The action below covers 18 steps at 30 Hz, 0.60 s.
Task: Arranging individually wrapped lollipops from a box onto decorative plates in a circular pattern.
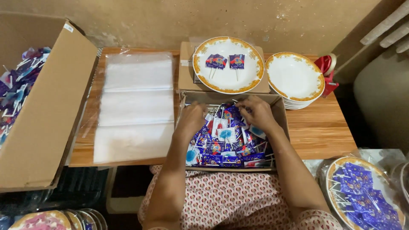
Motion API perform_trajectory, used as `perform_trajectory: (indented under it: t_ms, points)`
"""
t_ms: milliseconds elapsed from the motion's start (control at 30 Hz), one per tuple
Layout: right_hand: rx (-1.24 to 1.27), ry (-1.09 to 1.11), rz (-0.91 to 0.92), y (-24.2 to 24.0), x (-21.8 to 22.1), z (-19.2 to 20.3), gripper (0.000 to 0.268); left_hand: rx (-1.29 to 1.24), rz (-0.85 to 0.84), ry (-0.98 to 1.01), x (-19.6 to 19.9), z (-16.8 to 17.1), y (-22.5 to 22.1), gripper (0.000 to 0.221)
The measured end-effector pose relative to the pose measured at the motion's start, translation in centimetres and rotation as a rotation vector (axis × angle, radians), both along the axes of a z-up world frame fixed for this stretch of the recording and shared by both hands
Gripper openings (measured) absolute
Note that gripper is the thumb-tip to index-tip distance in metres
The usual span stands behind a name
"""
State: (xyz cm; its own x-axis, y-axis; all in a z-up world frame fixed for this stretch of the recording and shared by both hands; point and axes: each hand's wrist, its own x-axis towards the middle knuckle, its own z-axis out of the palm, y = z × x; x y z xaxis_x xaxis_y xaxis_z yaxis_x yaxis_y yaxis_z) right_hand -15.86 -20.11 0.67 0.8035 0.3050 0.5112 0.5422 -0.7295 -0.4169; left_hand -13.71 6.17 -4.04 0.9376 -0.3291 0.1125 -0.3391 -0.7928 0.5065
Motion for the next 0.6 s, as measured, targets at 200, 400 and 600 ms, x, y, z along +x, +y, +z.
perform_trajectory:
  t_ms: [200, 400, 600]
  points:
    - [-0.222, 0.231, -0.078, -1.5, 1.1, -2.9, 0.035, 0.213, -0.007, 0.042, 0.3, -2.2, -0.4, 0.033]
    - [-0.352, 0.295, -0.130, -1.9, 1.7, -4.8, 0.030, 0.246, -0.023, 0.240, 0.4, -2.4, -2.0, 0.059]
    - [-0.396, 0.177, -0.269, -3.1, 2.7, -6.2, 0.019, -0.325, -0.121, 0.147, -2.6, 5.9, 0.6, 0.042]
